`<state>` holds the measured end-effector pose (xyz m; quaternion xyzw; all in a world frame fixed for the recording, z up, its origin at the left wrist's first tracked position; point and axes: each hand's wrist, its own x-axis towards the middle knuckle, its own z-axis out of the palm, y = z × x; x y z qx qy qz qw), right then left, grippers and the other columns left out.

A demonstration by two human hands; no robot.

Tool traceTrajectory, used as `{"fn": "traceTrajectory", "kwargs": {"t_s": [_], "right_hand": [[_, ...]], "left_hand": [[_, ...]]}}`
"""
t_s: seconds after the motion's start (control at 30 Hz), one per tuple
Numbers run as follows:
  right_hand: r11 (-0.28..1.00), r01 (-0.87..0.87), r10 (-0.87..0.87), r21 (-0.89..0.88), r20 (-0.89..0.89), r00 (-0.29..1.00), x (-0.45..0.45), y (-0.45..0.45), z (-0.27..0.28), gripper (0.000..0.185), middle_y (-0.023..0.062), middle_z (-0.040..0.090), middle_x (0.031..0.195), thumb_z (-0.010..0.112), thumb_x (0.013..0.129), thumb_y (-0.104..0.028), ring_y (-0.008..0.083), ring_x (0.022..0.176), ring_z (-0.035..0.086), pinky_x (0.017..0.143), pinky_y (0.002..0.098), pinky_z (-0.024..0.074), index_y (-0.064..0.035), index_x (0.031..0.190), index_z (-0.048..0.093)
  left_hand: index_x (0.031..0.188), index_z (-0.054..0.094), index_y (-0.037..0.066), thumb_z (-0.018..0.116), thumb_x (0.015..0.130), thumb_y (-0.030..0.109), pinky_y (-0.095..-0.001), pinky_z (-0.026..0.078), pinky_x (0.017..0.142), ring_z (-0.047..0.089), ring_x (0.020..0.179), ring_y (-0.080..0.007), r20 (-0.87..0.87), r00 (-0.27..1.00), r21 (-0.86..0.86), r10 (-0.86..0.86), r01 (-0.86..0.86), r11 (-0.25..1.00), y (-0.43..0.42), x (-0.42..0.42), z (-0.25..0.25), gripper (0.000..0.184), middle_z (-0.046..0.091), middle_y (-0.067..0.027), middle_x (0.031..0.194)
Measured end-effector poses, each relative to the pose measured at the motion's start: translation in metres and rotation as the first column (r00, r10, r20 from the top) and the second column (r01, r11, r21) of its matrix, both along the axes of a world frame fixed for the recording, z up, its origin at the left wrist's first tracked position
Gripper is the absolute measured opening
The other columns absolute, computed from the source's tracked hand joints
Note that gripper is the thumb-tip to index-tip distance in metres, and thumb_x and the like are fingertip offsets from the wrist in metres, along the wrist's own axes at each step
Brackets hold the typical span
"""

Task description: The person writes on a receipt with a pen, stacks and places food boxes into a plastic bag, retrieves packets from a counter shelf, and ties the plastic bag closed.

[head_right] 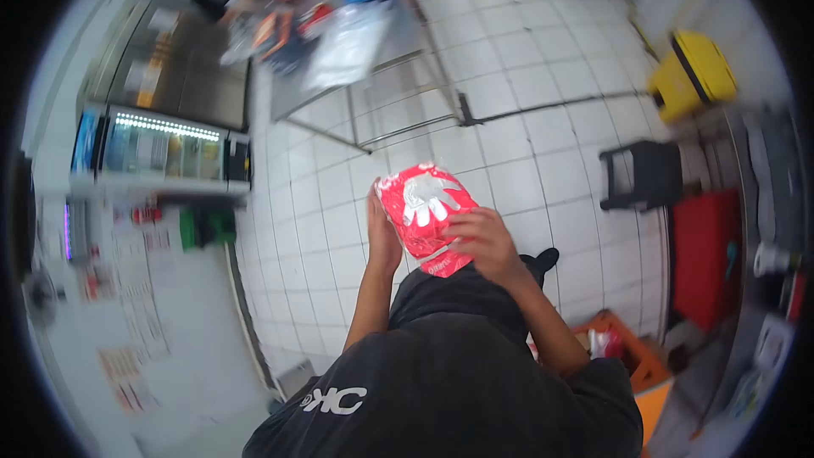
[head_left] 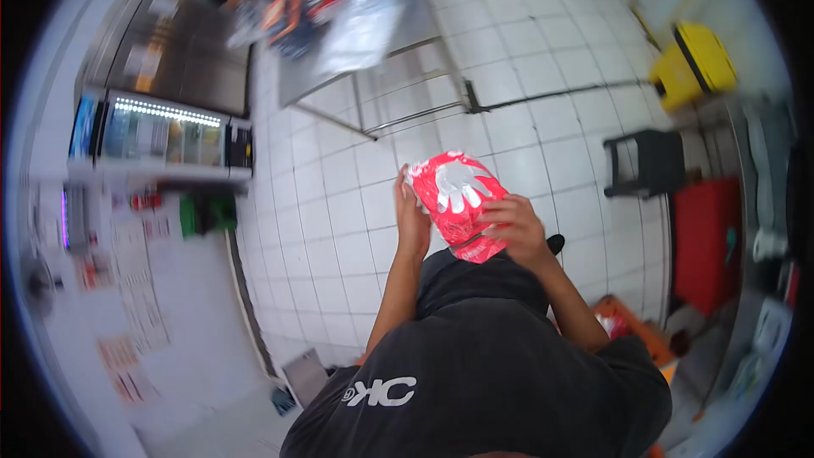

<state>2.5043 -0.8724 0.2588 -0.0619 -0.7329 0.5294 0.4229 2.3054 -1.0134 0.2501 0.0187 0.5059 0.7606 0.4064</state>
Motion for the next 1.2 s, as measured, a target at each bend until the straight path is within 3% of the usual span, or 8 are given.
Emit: {"fn": "traceTrajectory", "kwargs": {"t_s": [0.1,0.3,0.47,0.77,0.87,0.97,1.07,1.2], "right_hand": [[0.822,-0.217,0.133,0.526,0.192,0.972,-0.089,-0.050,0.042,0.017,0.0032,0.071,0.117,0.075,0.076,-0.008,0.0237,0.115,0.065,0.103,0.0445,0.0453,-0.0119,0.093,0.073],[0.677,-0.693,0.625,0.245,0.305,0.719,-0.221,-0.083,0.067,0.035,0.0043,0.069,0.121,0.074,0.072,-0.004,0.0240,0.119,0.063,0.100,0.0422,0.0483,-0.0107,0.107,0.073],[0.734,-0.430,0.368,0.526,0.225,0.902,-0.350,-0.105,0.075,0.040,0.0085,0.066,0.123,0.077,0.076,-0.005,0.0306,0.115,0.062,0.095,0.0406,0.0499,-0.0071,0.116,0.071],[0.748,-0.640,0.543,0.176,0.392,0.743,-0.559,-0.106,0.082,0.039,0.0063,0.068,0.105,0.084,0.075,-0.015,0.0277,0.103,0.062,0.101,0.0400,0.0449,-0.0072,0.111,0.071],[0.779,-0.568,0.518,0.265,0.237,0.822,-0.625,-0.104,0.070,0.023,0.0035,0.067,0.096,0.080,0.074,-0.005,0.0260,0.095,0.064,0.100,0.0422,0.0467,-0.0071,0.095,0.070],[0.832,-0.438,0.471,0.341,-0.016,0.882,-0.682,-0.114,0.064,0.019,0.0034,0.068,0.097,0.076,0.070,0.001,0.0242,0.094,0.065,0.099,0.0469,0.0478,-0.0083,0.081,0.063],[0.773,-0.377,0.482,0.511,-0.086,0.872,-0.728,-0.127,0.062,0.019,0.0040,0.070,0.104,0.075,0.069,-0.001,0.0233,0.097,0.067,0.098,0.0504,0.0475,-0.0097,0.075,0.059],[0.666,-0.451,0.520,0.594,0.062,0.852,-0.780,-0.139,0.057,0.017,0.0049,0.071,0.114,0.076,0.070,-0.007,0.0250,0.103,0.067,0.100,0.0497,0.0463,-0.0096,0.075,0.060]], "left_hand": [[0.150,0.036,0.002,0.058,0.100,0.049,-0.0463,0.049,0.105,0.049,0.136,-0.0304,0.423,0.891,0.497,-0.163,-0.078,0.864,-0.065,-0.050,0.029,0.072,0.049,-0.0160,0.147],[0.137,0.050,0.001,0.065,0.099,0.014,-0.0354,0.052,0.096,0.062,0.114,-0.0190,-0.151,0.982,0.012,0.115,-0.114,0.993,-0.143,-0.124,0.042,0.043,0.064,-0.0096,0.126],[0.133,0.054,0.001,0.063,0.102,0.018,-0.0324,0.051,0.094,0.060,0.109,-0.0132,-0.228,0.973,-0.064,0.017,-0.033,0.997,-0.186,-0.192,0.054,0.037,0.065,-0.0064,0.120],[0.122,0.061,-0.001,0.061,0.102,0.019,-0.0295,0.051,0.087,0.061,0.095,-0.0105,-0.312,0.927,-0.328,-0.209,0.101,0.939,-0.218,-0.369,0.077,0.028,0.068,-0.0062,0.107],[0.126,0.061,0.000,0.066,0.100,0.018,-0.0322,0.050,0.095,0.061,0.105,-0.0130,-0.331,0.913,-0.580,-0.240,0.004,0.815,-0.217,-0.438,0.084,0.032,0.067,-0.0083,0.114],[0.133,0.057,0.000,0.062,0.102,0.020,-0.0349,0.044,0.104,0.058,0.121,-0.0182,-0.910,0.414,-0.332,0.029,-0.769,0.546,-0.202,-0.480,0.059,0.037,0.062,-0.0132,0.130],[0.153,0.035,0.004,0.034,0.108,0.049,-0.0420,0.038,0.114,0.045,0.140,-0.0278,-0.177,0.790,0.038,0.587,-0.590,0.807,-0.199,-0.510,0.034,0.064,0.044,-0.0165,0.153],[0.151,0.036,0.001,0.028,0.110,0.044,-0.0473,0.039,0.114,0.049,0.137,-0.0290,0.281,0.865,0.585,0.416,-0.498,0.641,-0.186,-0.568,0.051,0.059,0.049,-0.0165,0.149]]}}
